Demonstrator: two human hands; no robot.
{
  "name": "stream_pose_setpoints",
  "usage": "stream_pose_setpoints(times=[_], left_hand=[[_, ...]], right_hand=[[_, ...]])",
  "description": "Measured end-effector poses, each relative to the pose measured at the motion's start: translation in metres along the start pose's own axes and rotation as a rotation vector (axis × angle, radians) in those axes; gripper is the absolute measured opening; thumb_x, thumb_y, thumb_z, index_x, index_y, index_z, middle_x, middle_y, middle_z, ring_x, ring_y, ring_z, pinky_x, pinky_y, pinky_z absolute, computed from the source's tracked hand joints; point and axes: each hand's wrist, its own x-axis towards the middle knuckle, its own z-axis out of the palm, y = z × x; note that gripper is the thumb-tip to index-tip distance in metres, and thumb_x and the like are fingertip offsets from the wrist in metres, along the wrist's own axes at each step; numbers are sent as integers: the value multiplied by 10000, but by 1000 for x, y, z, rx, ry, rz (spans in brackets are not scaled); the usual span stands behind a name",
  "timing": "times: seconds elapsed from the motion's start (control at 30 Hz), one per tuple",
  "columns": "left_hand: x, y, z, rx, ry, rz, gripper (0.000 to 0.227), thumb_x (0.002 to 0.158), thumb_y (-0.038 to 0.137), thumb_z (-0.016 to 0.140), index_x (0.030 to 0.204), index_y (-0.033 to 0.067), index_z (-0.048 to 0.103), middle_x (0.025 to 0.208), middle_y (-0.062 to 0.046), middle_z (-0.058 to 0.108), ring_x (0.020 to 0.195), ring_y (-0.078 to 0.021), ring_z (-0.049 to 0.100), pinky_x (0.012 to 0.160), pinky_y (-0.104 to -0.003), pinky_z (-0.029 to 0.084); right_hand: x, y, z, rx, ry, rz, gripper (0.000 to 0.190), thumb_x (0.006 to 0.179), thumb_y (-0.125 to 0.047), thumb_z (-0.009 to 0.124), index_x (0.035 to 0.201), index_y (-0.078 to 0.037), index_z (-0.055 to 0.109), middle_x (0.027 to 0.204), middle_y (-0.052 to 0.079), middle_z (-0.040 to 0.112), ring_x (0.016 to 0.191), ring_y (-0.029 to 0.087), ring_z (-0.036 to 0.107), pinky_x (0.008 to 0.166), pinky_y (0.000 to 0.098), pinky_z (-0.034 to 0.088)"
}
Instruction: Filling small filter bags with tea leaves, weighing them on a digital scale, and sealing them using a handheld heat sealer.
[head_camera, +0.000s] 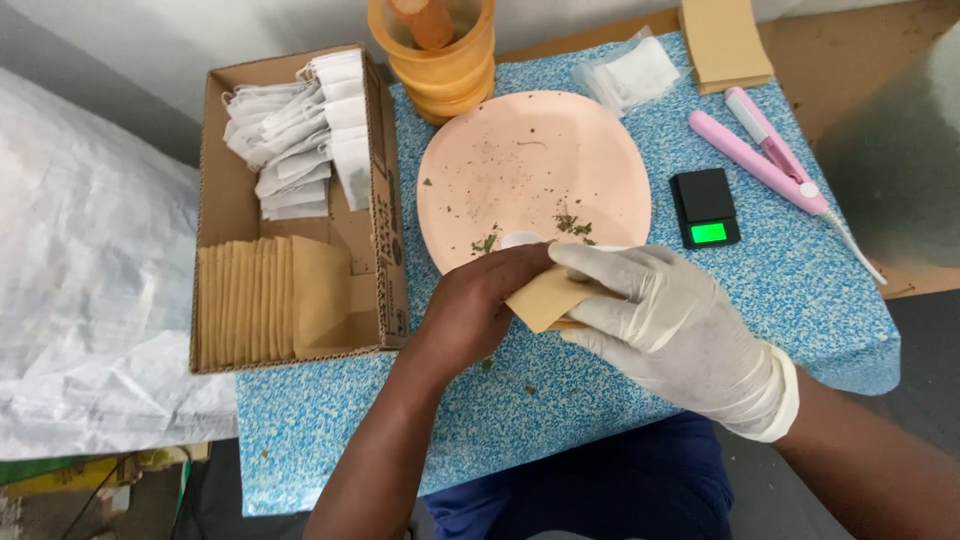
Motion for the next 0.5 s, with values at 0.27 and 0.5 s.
stream_pose_setpoints(times=[0.27, 0.5], left_hand=[[3, -1, -1, -71, -23, 13, 635, 849, -101, 568, 1428, 157, 529, 1408, -111, 642, 1274, -371, 639, 938, -464, 551], [-3, -10, 1, -95, 11, -12, 672, 832, -156, 497, 1415, 175, 543, 1416, -97, 638, 1286, -363, 642, 947, -486, 564]], right_hand=[[-3, 3, 0, -14, -37, 14, 184, 917, -295, 739, 982, -122, 742, 1398, 79, 602, 1050, 294, 694, 896, 419, 556], [-2, 6, 11, 5, -1, 39, 146, 897, -238, 776, 973, -117, 745, 1374, 71, 627, 956, 295, 701, 838, 411, 574]])
